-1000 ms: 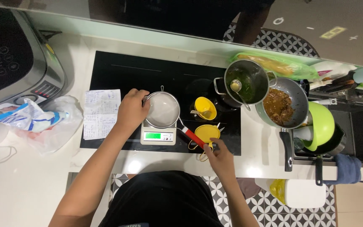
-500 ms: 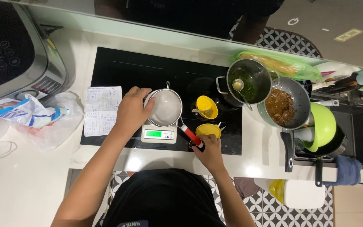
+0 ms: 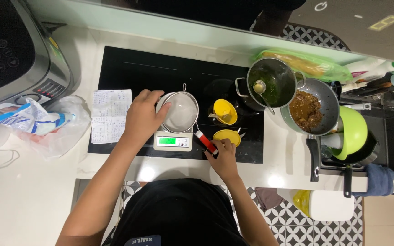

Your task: The recorder is weighing and preparing various ingredients for a recipe, including melting butter and sifting powder.

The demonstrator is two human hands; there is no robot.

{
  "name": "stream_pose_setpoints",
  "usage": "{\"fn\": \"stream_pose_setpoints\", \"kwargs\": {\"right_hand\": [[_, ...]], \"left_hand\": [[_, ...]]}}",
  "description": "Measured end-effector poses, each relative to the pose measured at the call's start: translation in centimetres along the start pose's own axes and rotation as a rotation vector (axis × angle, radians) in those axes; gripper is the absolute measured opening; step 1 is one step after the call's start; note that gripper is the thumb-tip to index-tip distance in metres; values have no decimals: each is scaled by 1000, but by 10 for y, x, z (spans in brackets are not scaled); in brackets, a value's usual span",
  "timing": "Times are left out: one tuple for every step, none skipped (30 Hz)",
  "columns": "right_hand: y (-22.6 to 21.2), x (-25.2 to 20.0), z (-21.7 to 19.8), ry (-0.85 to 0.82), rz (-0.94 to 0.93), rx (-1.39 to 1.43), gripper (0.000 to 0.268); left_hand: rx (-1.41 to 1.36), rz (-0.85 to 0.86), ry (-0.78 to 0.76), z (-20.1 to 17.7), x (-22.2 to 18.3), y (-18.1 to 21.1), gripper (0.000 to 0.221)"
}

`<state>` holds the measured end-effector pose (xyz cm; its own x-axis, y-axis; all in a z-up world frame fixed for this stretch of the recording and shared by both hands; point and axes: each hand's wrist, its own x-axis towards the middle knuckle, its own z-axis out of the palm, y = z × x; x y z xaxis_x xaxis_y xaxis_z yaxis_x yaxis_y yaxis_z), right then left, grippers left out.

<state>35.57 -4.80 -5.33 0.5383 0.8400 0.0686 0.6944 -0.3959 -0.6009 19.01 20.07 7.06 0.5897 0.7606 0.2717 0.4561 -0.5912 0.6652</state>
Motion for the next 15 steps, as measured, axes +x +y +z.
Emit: {"fn": "stream_pose_setpoints", "kwargs": {"right_hand": [[-2,0,-1,-1,0,1,47],[-4,0,-2,4,1,-9,44],[-7,2,-2,11,-2,-18,42],[-7,1,-5,12,-4,-16,42],[-8,1,-7,7,-22,2,39],[-9,1,-10,2,-40,19,37],[-17,4,-17,3,-40,20,37],[-24,6,-23,-33,87,138,37],[-32,6,-30,-68,217,256,36],[-40,10,-38,-67,221,255,36],[-49,13,-45,-125,336,328,35],[-57,15,-52,-183,451,401,35],[-57,16,-52,-182,456,400,35],[-57,16,-53,-160,413,369,35],[-57,18,-54,-133,371,339,35]], "left_hand": [[1,-1,0,2,1,-4,33],[-3,-90,-32,5,2,-7,36],[-5,-179,-61,6,4,-11,40],[-3,-178,-58,12,2,-21,40],[23,-160,-55,18,1,-30,41],[48,-142,-52,24,0,-40,42],[48,-141,-52,25,-2,-41,42],[40,-169,-64,27,-3,-43,41],[31,-197,-80,29,-6,-44,40],[30,-196,-84,26,-7,-40,40],[-15,-207,-46,23,-9,-36,37],[-60,-217,-8,21,-12,-32,34],[-62,-217,-13,20,-24,-29,34],[-10,-154,98,20,-37,-25,24],[40,-84,208,19,-47,-22,17]]}}
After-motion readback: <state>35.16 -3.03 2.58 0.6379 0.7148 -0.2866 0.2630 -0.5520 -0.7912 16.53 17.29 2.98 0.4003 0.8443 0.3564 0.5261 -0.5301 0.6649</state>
